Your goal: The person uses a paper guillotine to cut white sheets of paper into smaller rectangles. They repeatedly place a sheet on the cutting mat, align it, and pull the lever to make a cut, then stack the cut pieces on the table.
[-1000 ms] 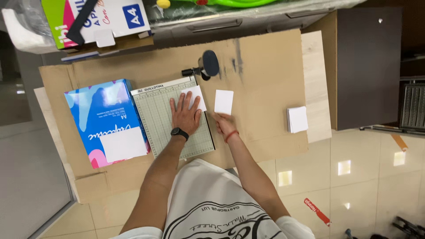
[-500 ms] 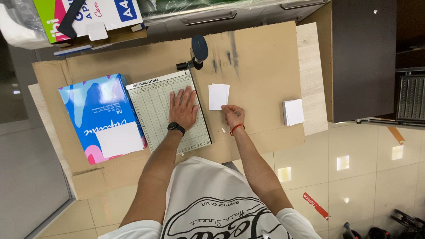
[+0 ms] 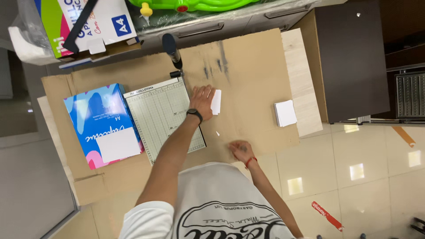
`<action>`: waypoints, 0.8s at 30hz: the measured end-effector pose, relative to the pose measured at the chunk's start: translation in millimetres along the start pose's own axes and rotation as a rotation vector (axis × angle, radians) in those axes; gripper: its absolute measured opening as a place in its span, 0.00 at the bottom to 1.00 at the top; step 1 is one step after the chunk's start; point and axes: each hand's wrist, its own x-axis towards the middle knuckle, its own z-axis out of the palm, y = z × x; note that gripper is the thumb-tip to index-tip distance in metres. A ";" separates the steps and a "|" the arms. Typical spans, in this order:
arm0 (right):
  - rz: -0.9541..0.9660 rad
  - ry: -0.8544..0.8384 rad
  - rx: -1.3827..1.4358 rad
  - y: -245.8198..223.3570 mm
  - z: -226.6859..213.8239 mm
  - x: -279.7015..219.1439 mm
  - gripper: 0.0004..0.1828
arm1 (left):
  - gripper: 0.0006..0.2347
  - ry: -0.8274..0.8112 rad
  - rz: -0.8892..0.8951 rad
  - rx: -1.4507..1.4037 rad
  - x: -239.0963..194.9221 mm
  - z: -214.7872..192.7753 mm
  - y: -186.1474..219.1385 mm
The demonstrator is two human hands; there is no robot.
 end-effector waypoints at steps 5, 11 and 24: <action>0.083 0.057 0.174 -6.8 -36.2 -79.0 0.22 | 0.51 -0.143 -0.109 0.030 2.5 -26.1 29.1; 0.121 0.131 0.230 49.2 -57.9 -87.5 0.19 | 0.49 -0.108 -0.226 -0.014 28.5 8.3 19.5; -0.142 0.238 0.345 53.7 -62.9 -37.4 0.20 | 0.17 0.048 -0.402 -0.994 -32.1 31.8 75.3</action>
